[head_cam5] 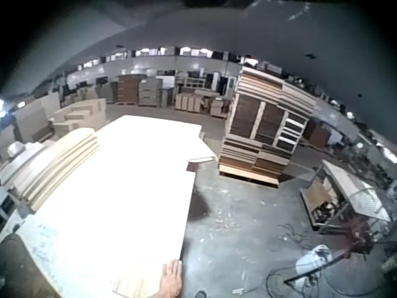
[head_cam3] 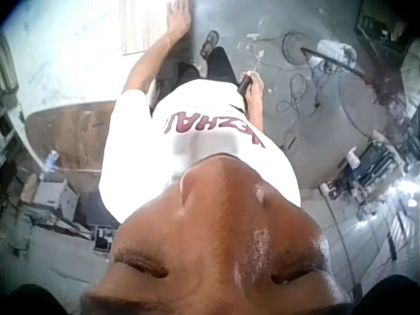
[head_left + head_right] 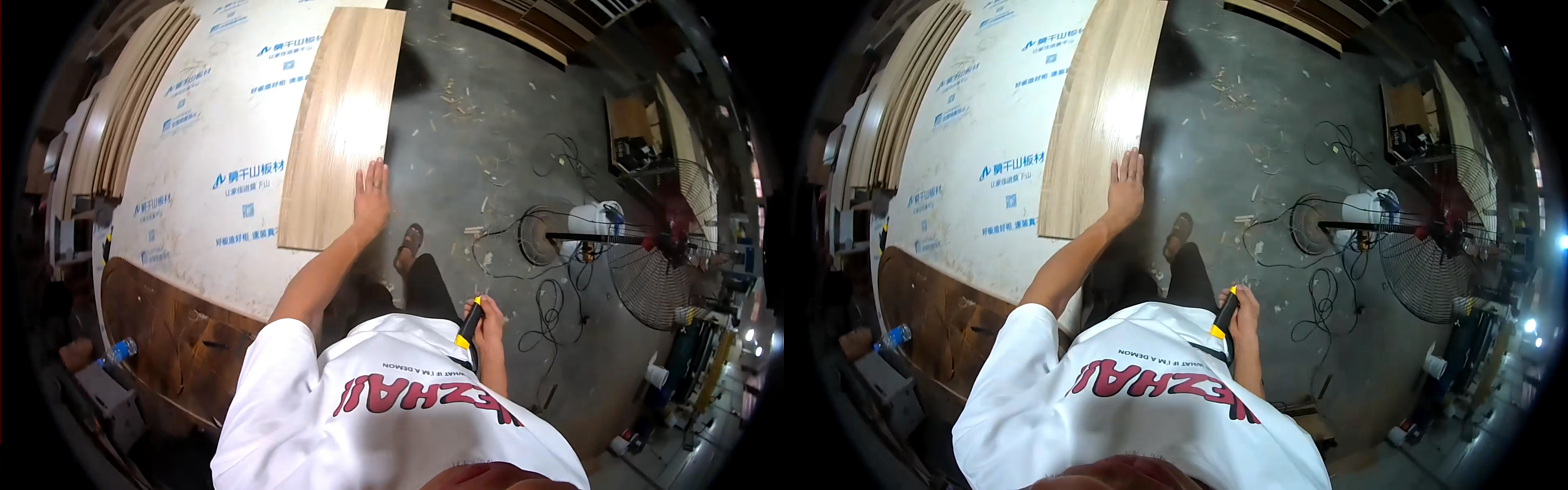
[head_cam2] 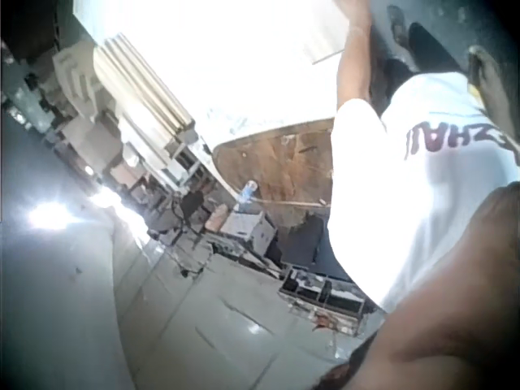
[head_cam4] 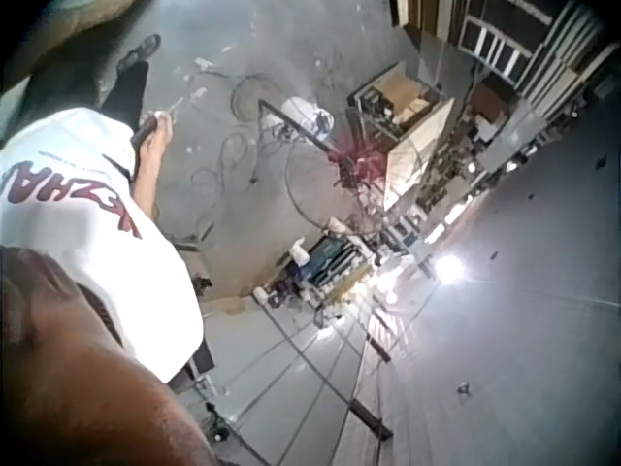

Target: The person is using a small handheld tool to sand or scrape the curved edge of a wooden panel on a workbench, then stacks the finished panel onto a pile of similar panels.

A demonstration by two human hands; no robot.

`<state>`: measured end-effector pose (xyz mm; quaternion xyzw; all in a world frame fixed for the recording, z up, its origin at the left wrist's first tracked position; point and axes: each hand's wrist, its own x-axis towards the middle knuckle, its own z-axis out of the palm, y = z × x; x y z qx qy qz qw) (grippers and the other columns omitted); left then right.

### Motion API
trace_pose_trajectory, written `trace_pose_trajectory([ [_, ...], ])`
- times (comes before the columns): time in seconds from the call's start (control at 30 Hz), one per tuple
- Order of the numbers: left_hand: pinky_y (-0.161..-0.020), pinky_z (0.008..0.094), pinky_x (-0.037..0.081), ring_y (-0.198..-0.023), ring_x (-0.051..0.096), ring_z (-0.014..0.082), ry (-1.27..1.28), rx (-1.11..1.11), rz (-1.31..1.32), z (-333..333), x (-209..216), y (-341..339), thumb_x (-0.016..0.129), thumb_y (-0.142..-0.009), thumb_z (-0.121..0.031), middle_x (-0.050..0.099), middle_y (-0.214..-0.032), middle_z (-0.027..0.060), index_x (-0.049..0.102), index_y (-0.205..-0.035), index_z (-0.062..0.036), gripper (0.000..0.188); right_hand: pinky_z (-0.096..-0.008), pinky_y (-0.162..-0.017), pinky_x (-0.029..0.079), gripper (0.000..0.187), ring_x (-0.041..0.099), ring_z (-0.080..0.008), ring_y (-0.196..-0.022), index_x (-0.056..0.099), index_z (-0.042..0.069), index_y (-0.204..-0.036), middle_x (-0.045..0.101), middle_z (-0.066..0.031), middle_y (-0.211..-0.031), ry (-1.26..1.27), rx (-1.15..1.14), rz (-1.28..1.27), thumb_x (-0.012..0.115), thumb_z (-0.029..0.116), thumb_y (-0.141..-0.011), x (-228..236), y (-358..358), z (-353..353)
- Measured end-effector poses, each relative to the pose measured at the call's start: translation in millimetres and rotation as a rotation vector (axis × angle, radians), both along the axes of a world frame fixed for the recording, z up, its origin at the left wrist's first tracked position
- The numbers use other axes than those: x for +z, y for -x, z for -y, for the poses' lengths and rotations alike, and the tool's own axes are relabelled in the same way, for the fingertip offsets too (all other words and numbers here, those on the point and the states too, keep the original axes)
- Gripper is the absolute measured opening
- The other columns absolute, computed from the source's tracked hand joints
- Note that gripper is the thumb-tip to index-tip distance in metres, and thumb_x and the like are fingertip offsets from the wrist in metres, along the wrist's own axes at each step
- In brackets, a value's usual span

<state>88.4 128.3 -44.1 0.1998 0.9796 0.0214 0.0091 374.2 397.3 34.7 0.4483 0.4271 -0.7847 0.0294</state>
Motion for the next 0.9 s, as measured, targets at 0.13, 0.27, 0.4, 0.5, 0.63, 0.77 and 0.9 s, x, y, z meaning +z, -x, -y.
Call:
trace_pose_trajectory([
  [0.13,-0.123,0.0595,0.015,-0.156,0.015,0.0362,0.025,0.063,-0.104,-18,-10,62,0.057,-0.09,-0.018,0.014,-0.168,0.0218,0.017,-0.158,0.0077,0.083,-0.0362,-0.071,0.057,0.018,0.067,-0.0246,-0.078,0.06,0.001,-0.109,0.068,-0.0162,-0.092,0.052,-0.054,-0.025,0.058,0.017,-0.102,-8,40,-10],
  [0.27,-0.122,0.063,0.014,-0.157,0.013,0.036,0.003,0.105,0.067,-23,0,110,0.062,-0.085,-0.019,0.011,-0.169,0.0211,0.016,-0.16,0.0051,0.091,-0.0368,-0.072,0.058,0.017,0.069,-0.0265,-0.083,0.06,0.002,-0.108,0.07,-0.0168,-0.096,0.003,-0.084,0.035,0.056,0.017,-0.102,-33,98,-32],
  [0.4,-0.122,0.0636,0.014,-0.157,0.013,0.0357,-0.058,0.057,-0.06,-19,-13,180,0.06,-0.084,-0.013,0.012,-0.17,0.016,0.016,-0.161,0.0002,0.09,-0.0382,-0.067,0.059,0.027,0.07,-0.0263,-0.081,0.052,0.005,-0.126,0.07,-0.0156,-0.097,0.043,-0.021,0.069,0.053,0.012,-0.1,-59,205,-37],
  [0.5,-0.122,0.0634,0.012,-0.156,0.014,0.0365,-0.082,0.132,0.075,-48,2,241,0.06,-0.084,-0.014,0.015,-0.169,0.0166,0.018,-0.16,0.0007,0.089,-0.0385,-0.063,0.058,0.04,0.069,-0.0251,-0.077,0.046,0.009,-0.139,0.07,-0.0137,-0.096,0.029,0.145,0.015,0.052,0.01,-0.099,-86,315,-52],
  [0.63,-0.122,0.065,0.011,-0.155,0.015,0.0395,-0.201,0.282,-0.01,-61,16,320,0.06,-0.086,-0.014,0.015,-0.168,0.0209,0.02,-0.16,0.0015,0.086,-0.0319,-0.06,0.052,0.049,0.063,-0.0172,-0.067,0.04,0.007,-0.149,0.068,-0.0092,-0.086,-0.292,0.605,-0.228,0.055,0.018,-0.105,-125,517,-55],
  [0.77,-0.123,0.0652,0.004,-0.156,0.01,0.0421,-0.221,0.29,0.155,-68,21,324,0.056,-0.079,0.004,0.01,-0.169,0.0228,0.019,-0.162,-0.0078,0.092,-0.0323,-0.075,0.052,0.038,0.065,-0.0168,-0.079,0.058,0.012,-0.14,0.071,-0.0082,-0.09,-0.689,0.836,-0.42,0.052,0.022,-0.104,-122,717,-18],
  [0.9,-0.119,0.0717,0.008,-0.155,0.015,0.0444,-0.229,0.356,0.194,-64,27,261,0.06,-0.079,-0.001,0.014,-0.167,0.026,0.022,-0.163,-0.0124,0.092,-0.0344,-0.085,0.055,0.036,0.071,-0.0243,-0.095,0.06,0.014,-0.137,0.074,-0.0124,-0.11,-1.001,0.841,-0.777,0.053,0.013,-0.102,-98,862,17],
])
